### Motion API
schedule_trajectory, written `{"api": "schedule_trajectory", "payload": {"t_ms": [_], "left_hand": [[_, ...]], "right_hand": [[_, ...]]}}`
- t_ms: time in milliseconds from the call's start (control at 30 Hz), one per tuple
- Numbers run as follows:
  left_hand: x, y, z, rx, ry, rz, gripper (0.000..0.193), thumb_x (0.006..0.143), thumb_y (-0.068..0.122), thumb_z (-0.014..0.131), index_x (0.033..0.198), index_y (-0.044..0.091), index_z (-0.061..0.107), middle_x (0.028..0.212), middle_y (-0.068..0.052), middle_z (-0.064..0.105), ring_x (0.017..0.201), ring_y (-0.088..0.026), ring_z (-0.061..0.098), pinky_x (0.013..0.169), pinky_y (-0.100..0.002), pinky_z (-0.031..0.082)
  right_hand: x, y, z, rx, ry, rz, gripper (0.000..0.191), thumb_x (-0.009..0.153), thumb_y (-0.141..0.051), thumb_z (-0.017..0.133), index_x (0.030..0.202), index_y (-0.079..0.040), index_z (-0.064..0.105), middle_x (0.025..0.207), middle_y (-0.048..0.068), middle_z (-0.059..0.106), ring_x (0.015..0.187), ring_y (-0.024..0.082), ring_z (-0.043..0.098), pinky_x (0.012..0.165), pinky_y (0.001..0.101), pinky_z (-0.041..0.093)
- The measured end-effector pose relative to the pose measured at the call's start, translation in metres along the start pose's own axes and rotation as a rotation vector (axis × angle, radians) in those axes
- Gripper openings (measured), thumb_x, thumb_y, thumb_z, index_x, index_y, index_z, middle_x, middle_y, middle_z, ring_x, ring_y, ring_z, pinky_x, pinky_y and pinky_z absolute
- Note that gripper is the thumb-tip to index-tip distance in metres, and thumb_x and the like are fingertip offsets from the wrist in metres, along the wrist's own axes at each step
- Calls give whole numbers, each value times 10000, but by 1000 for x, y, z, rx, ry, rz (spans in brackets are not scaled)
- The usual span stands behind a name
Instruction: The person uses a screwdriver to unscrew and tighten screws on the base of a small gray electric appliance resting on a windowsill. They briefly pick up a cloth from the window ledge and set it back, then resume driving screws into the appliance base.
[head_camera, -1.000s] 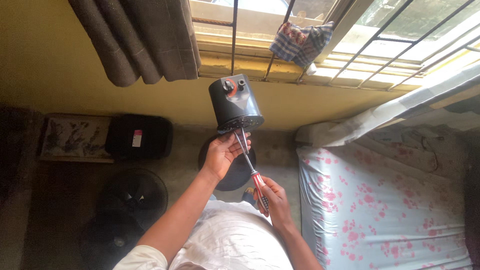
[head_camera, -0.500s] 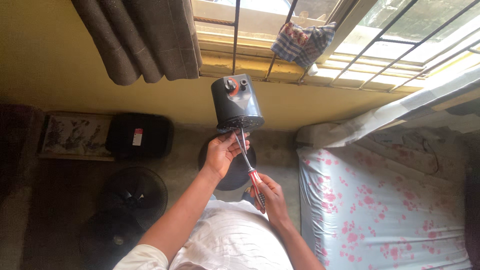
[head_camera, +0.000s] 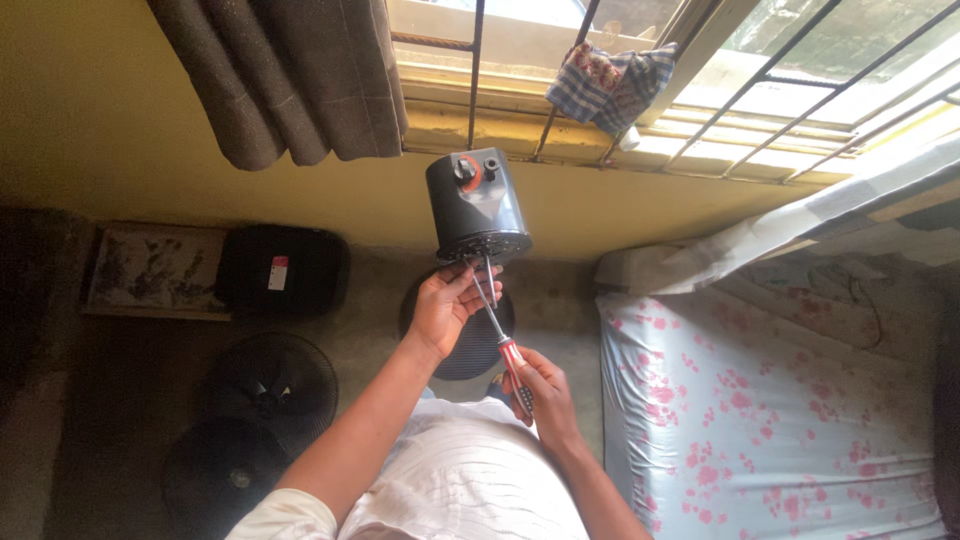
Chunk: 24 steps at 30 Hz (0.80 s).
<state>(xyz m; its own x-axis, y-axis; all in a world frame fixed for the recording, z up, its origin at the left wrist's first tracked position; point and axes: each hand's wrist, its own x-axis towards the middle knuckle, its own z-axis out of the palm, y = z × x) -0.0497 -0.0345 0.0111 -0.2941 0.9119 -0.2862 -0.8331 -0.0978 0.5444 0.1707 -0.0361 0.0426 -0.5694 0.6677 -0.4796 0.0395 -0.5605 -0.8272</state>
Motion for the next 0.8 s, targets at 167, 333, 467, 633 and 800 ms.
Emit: {"api": "schedule_trajectory", "payload": {"t_ms": [167,333,467,633,800], "left_hand": [[1,-1,0,-13,-16,-4,214,1009,121,613,1174,-11,647,1172,-258,718,1017,-334,735,943,-482,598],[4,-1,2,-11,4,-18,220,1003,121,615,1181,-6,638,1169,-255,720,1009,-334,739,933,-479,604],[5,0,4,-6,9,-19,227,1006,124,609,1192,-4,634,1169,-256,723,1007,-329,739,931,-473,603],[5,0,6,0,2,-23,262,1028,162,581,1213,-18,630,1180,-244,718,1010,-315,738,936,-468,598],[5,5,4,13,-87,-102,362,1036,250,533,1194,-61,630,1167,-261,732,975,-332,758,915,-468,611]], "right_hand": [[-2,-1,0,11,20,9,415,1006,-260,539,1284,30,639,699,60,628,416,85,489,335,224,319],[-2,-2,2,23,14,3,417,1010,-268,541,1289,26,637,698,56,618,423,83,495,340,221,328],[-4,-6,7,68,18,26,404,1006,-261,543,1286,15,636,704,57,623,430,82,504,343,218,331],[-6,-15,10,176,-4,75,382,1001,-230,530,1272,21,628,715,79,633,434,97,516,342,226,347],[-2,-16,12,574,-186,261,340,1014,-326,487,1079,-21,622,739,91,637,415,115,515,322,223,368]]}}
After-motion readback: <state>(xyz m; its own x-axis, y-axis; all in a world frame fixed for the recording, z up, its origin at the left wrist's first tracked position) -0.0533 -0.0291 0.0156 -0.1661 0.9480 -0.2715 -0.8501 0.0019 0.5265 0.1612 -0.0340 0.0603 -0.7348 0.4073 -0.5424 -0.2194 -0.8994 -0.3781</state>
